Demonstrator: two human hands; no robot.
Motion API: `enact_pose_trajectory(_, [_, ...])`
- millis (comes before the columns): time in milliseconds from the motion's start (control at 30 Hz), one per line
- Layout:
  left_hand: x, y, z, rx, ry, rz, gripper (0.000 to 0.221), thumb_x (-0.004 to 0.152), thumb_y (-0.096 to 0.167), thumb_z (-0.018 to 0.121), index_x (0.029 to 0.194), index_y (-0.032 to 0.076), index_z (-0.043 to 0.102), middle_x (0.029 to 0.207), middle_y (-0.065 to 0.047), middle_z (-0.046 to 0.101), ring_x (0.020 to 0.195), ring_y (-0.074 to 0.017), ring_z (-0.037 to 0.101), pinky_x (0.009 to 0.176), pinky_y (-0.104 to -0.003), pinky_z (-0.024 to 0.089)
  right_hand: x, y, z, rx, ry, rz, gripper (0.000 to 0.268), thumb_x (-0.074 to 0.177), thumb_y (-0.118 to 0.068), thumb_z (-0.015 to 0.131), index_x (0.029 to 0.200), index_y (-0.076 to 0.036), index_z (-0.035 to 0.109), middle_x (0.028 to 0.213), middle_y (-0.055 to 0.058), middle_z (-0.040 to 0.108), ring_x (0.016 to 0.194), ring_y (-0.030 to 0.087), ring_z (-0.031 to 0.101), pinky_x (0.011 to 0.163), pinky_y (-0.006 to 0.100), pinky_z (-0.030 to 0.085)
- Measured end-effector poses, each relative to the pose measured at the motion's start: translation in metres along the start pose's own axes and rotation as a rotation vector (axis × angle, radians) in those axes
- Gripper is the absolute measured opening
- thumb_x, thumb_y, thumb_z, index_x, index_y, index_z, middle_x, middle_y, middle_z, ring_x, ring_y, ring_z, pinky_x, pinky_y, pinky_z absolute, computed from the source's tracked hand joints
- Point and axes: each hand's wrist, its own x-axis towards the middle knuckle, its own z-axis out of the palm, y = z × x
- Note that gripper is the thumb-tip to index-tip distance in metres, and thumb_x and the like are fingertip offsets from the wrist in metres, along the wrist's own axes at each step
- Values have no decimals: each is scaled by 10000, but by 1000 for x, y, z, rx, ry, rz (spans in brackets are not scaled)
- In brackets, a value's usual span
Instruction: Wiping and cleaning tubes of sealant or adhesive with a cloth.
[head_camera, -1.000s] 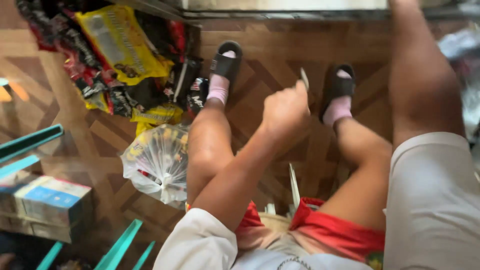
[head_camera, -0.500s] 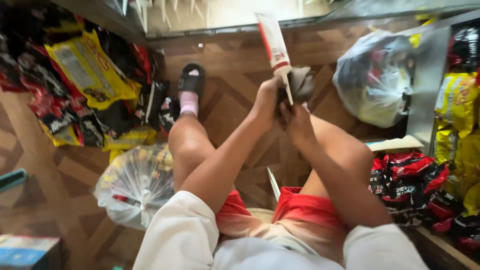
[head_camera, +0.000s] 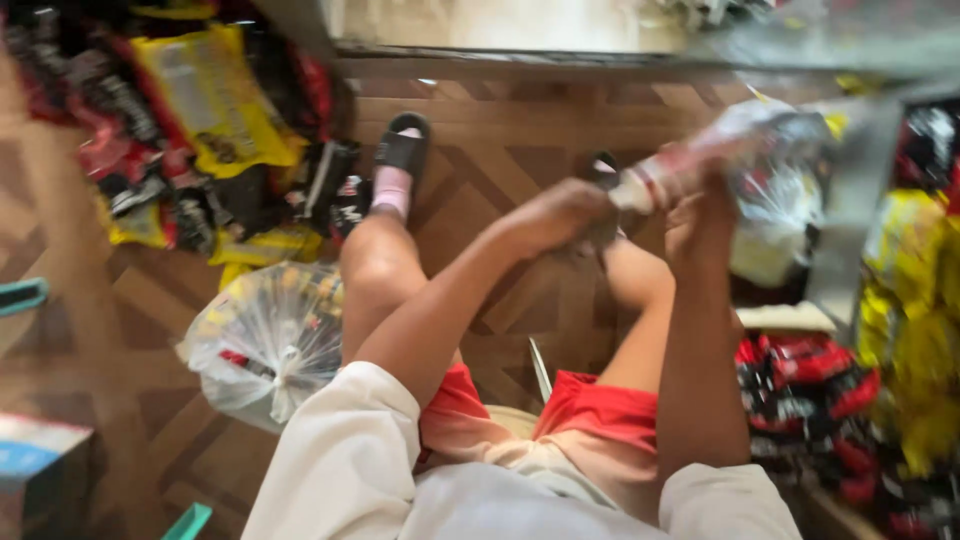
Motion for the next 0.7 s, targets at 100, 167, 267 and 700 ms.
enact_pose_trajectory(100, [8, -18, 8, 34, -259, -129, 353, 998, 260, 501, 886, 57, 767, 651, -93, 630, 574, -210, 596, 500, -363, 536, 13, 13, 2, 209, 0, -63, 332, 969, -355, 684, 1221, -139, 675, 1322, 88, 700, 1213, 269, 693, 1069, 489, 607])
enact_pose_trajectory(167, [28, -47, 16, 31, -278, -304, 488, 1001, 381, 501, 728, 79, 770, 532, -78, 609, 442, -201, 583, 375, -329, 491, 33, 29, -16, 362, 33, -4, 275, 984, -262, 693, 1217, -116, 684, 1224, 48, 740, 1110, 221, 728, 1041, 459, 614])
enact_pose_trajectory(267, [48, -86, 23, 47, -183, -347, 328, 975, 331, 617, 840, 36, 668, 637, -143, 640, 562, -273, 652, 474, -402, 542, 48, 37, -5, 245, 73, 86, 219, 1004, -244, 692, 1191, -134, 664, 1112, 21, 730, 1012, 196, 719, 978, 438, 636])
enact_pose_trajectory(700, [43, -50, -11, 1183, 447, 33, 295, 836, 496, 678, 910, 211, 666, 743, -62, 728, 698, -305, 719, 572, -467, 532, 59, 30, 17, 149, 309, -27, 276, 882, -374, 719, 1022, -138, 685, 1006, 44, 710, 975, 240, 707, 937, 416, 582])
